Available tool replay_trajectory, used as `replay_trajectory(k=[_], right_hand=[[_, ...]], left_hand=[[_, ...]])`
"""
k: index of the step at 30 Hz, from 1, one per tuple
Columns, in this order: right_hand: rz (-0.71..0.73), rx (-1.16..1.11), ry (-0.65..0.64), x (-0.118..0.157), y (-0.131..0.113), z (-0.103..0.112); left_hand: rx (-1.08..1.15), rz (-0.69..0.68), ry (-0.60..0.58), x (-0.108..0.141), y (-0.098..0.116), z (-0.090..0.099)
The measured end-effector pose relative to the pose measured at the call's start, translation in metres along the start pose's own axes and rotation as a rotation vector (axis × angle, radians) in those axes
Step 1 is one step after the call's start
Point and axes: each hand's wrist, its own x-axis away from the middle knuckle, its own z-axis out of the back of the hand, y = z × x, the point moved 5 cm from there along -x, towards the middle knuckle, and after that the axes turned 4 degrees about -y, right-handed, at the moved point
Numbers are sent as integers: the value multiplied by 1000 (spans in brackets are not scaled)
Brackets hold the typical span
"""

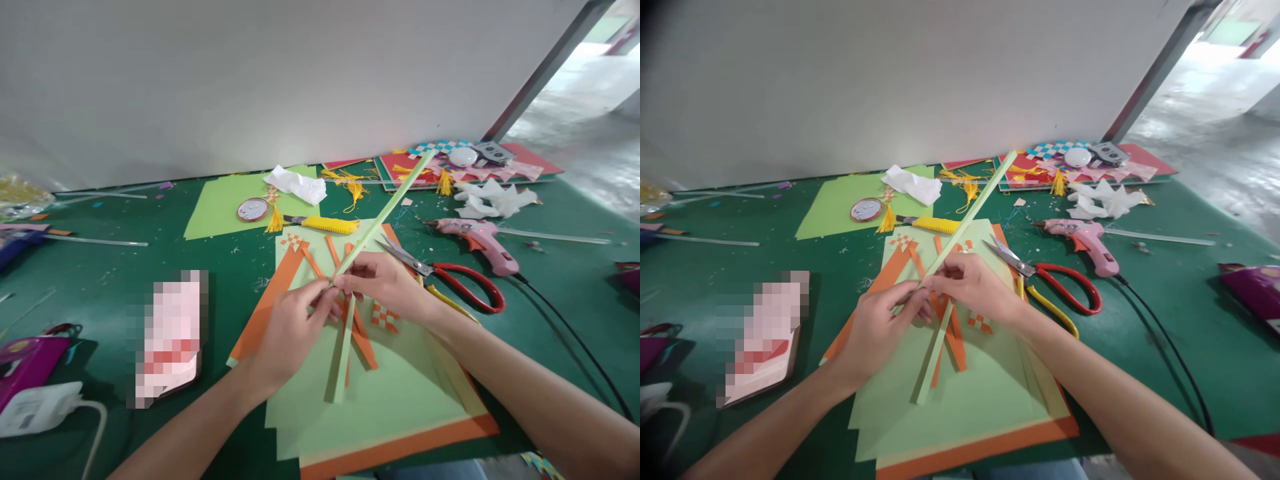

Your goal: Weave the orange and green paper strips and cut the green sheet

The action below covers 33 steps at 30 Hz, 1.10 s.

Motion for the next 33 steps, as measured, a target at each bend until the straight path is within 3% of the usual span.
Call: replay_trajectory(k=[33], right_hand=[[2,-51,12,0,6,1]], left_hand=[[60,13,-21,-1,-1,-2]])
